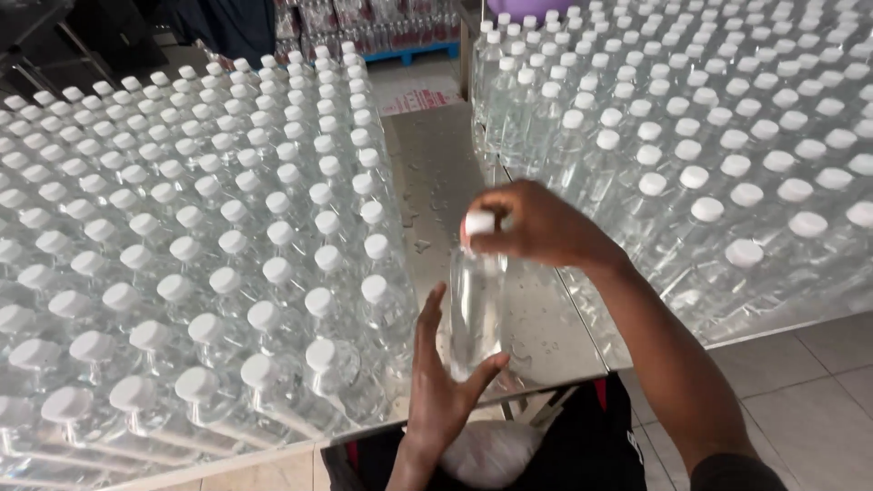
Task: Manually tightening the caps on a large batch of filled water bottles arranged on a production table.
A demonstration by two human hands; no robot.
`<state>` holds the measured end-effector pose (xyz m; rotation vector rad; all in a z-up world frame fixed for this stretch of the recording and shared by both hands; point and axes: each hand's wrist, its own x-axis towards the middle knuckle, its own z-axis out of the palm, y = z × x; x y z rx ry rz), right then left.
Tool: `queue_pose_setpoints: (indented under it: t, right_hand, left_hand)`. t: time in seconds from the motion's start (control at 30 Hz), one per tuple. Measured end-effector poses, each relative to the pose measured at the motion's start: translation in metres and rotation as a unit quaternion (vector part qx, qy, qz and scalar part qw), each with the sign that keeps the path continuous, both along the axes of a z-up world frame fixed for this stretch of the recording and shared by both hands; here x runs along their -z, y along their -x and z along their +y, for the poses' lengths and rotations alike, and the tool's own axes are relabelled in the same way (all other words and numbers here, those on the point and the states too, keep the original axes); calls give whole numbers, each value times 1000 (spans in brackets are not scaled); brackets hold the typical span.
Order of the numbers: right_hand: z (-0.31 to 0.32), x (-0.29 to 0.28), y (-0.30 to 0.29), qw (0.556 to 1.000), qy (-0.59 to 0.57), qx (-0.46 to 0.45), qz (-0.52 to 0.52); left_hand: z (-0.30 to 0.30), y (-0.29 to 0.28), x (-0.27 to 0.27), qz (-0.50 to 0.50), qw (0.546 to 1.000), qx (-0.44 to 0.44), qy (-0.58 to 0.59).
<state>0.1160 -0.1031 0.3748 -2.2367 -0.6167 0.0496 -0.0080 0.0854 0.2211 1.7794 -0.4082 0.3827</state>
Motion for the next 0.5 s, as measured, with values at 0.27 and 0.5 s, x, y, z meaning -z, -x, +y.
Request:
queue_pose_setpoints:
  t: [0.27, 0.5]
  right_hand:
    - [5, 78, 5, 984, 61, -4, 170]
    - [-35, 116, 2, 984, 75, 33, 157]
  left_hand:
    - [-29, 21, 18, 354, 845, 210, 343]
    - [-16, 7, 21, 478, 775, 138, 389]
